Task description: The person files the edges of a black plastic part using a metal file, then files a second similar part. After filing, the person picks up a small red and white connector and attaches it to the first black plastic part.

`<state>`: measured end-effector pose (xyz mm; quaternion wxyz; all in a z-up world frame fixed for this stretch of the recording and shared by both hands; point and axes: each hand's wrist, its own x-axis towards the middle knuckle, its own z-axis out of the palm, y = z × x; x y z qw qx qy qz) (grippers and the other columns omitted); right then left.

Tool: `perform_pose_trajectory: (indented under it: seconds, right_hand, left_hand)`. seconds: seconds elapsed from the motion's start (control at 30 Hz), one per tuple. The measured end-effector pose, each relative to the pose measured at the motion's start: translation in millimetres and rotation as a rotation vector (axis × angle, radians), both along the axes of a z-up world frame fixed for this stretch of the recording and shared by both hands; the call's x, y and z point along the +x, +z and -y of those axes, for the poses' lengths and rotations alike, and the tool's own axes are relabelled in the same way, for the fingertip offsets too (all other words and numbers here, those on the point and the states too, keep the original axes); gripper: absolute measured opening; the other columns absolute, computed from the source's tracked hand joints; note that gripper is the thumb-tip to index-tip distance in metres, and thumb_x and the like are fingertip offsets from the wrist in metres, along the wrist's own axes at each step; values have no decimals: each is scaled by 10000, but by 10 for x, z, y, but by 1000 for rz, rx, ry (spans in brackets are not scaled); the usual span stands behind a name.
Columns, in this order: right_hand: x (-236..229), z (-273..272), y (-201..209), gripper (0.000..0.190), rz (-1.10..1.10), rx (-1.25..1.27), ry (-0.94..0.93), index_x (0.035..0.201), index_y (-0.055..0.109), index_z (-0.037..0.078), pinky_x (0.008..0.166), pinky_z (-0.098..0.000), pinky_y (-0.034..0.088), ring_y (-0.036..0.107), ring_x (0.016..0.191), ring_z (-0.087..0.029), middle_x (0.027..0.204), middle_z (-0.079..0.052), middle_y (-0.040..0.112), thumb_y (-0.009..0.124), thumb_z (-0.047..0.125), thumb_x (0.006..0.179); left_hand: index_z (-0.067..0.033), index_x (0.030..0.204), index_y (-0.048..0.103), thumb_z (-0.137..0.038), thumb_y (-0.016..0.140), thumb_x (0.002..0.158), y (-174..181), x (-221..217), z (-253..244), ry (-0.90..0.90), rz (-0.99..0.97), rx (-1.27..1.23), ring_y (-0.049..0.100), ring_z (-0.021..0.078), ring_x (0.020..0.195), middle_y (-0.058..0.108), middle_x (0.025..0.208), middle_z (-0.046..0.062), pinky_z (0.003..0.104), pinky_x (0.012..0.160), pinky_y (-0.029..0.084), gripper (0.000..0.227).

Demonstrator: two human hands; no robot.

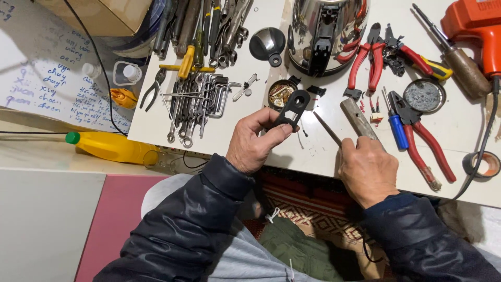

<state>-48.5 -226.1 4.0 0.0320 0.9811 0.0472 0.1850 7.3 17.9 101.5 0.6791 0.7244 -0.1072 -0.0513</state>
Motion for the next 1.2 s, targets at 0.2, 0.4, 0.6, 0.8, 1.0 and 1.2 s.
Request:
perform_pose_trajectory:
  seconds: [0.2,0.4,0.6,0.8,1.0,1.2]
  right_hand:
    - [63,-497,1177,404,-400,1549,-173,910,750,3,465,-285,490,624,618,-197,704,-151,678,768,407,895]
    - [243,-556,1082,224,-374,1815,-32,848,699,-28,407,-248,438,601,538,-166,664,-172,665,805,165,887]
    - [317,-310,1337,126,-500,1764,56,944,709,-99,445,-277,536,659,567,-193,682,-189,657,659,17,931]
    - [242,-180,1498,166,-188,1282,274,1026,756,7,537,-306,542,671,587,-167,678,-124,686,763,12,860]
    - [216,-310,1722,233,-149,902,463,1032,763,39,501,-230,433,528,563,-103,725,-21,639,775,15,801]
    - [205,-359,1652,338,-316,1137,299,1177,723,-18,437,-212,448,576,517,-98,777,-60,761,662,36,849]
  left_hand:
    - [-124,870,738,-248,769,858,35,-36,89,-33,62,51,578,122,744,648,656,39,292,784,511,128]
    - [-157,863,746,-264,782,861,59,-29,152,-79,147,108,602,142,753,671,664,29,300,822,526,113]
    - [-134,914,736,-258,761,894,80,-42,216,-135,-31,-3,563,90,762,660,689,8,285,769,519,128]
    - [-86,920,726,-243,740,901,296,7,190,-155,-118,-65,582,119,787,657,703,39,295,783,515,159]
    - [-59,922,667,-173,660,915,293,75,110,-296,-75,52,487,85,712,593,787,-23,221,683,412,114]
    - [-37,959,704,-131,679,925,316,48,213,-216,3,52,554,83,736,671,813,-19,215,705,469,103]
